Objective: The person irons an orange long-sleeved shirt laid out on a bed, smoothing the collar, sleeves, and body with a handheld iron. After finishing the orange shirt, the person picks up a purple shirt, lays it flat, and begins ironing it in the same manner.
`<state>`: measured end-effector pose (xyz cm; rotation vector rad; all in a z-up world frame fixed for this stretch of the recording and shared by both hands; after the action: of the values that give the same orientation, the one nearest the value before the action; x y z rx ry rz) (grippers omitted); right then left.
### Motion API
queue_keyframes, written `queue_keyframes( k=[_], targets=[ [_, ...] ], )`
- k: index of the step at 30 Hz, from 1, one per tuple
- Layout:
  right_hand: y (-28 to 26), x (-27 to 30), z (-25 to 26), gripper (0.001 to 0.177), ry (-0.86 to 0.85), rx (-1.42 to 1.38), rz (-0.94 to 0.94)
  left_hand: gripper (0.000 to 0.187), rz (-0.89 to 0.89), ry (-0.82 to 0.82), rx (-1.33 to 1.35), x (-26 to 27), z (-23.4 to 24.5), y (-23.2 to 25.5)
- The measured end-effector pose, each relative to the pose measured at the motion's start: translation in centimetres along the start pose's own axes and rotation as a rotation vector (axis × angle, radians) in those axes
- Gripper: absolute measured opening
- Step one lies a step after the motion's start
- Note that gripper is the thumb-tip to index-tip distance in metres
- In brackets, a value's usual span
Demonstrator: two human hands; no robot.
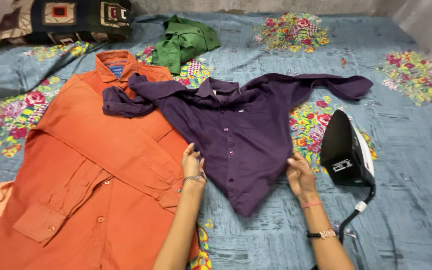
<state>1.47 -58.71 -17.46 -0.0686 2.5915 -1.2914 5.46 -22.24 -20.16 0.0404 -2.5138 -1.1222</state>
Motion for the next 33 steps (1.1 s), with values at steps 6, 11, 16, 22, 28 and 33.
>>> queue_keyframes(
  k=[6,11,16,22,28,33],
  targets=[
    [-1.2,4.2,3.8,0.048,0.144,0.469,-0.411,0.060,0.107,0.023,0.066,4.9,1.3,-2.9],
    [-7.6,5.6,-2.1,0.057,0.029,0.292,-0.245,0.057,0.129,-0.443,0.070,-0.6,0.2,-6.0],
    [-9.1,5.9,-5.7,0.066,-0.051,0.368,-0.153,0.072,-0.900,-0.356,-0.843,-2.7,-5.5,-4.0],
    [-5.6,6.4,-0.5,0.041,0.138,0.355,-0.337,0.068,0.097,-0.535,-0.110,-4.5,-7.2,-5.4],
    [-9.5,9.4,-0.5,0.042,0.291,-0.014,-0.044,0.055,0.077,-0.497,-1.013,2.5,-4.4,5.3],
    [-7.4,11.1,2.9,0.036,0.231,0.354,-0.381,0.056,-0.087,-0.681,-0.418,12.3,2.0,13.5]
  ],
)
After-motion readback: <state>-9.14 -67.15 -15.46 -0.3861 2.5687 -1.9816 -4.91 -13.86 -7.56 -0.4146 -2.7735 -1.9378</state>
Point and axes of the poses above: each hand's wrist, its own x-axis away from the middle knuckle, its own z-axis out of the back of the hand, y = z × x, the point moved 4 cm from there along -x, towards the middle knuckle, and after that the axes turned 10 degrees about -y, right-handed, at the moved point
